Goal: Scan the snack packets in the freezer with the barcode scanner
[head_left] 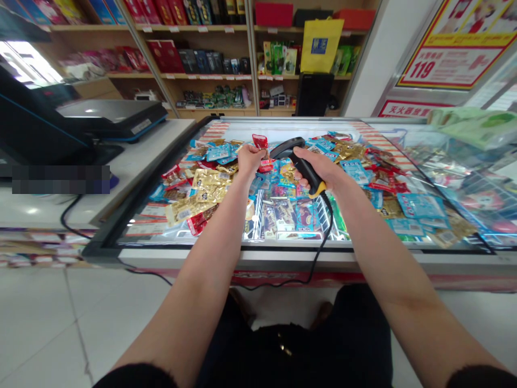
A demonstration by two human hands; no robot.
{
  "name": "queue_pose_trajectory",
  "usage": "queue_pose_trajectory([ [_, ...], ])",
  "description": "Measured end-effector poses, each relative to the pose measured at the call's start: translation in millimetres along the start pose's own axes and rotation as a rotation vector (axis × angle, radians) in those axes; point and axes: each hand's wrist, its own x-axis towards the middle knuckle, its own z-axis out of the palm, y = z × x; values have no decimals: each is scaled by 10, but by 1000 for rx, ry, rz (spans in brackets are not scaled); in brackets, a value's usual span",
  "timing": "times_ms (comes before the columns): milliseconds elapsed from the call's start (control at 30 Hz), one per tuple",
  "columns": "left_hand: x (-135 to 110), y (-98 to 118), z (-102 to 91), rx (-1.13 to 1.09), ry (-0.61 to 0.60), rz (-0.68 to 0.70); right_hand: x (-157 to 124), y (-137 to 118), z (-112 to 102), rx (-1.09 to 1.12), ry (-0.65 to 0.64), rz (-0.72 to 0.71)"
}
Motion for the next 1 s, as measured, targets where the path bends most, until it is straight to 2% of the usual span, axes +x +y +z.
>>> queue_pose_trajectory([
  [300,6,-14,2,126,8,57,-61,-41,-61,35,17,4],
  [467,-10,204,-190,275,36,178,-40,-31,-264,60,133,-18],
  [600,-97,416,-447,529,76,225,-55,-22,-511,91,213,-10],
  [733,-207,424,-592,907,61,197,-112,-18,-729,115,302,-16],
  [867,-243,408,-534,1020,62,243,-157,-2,-877,130,330,8],
  [1000,-226,504,-267,1000,20,321,-183,32,-957,134,356,-17],
])
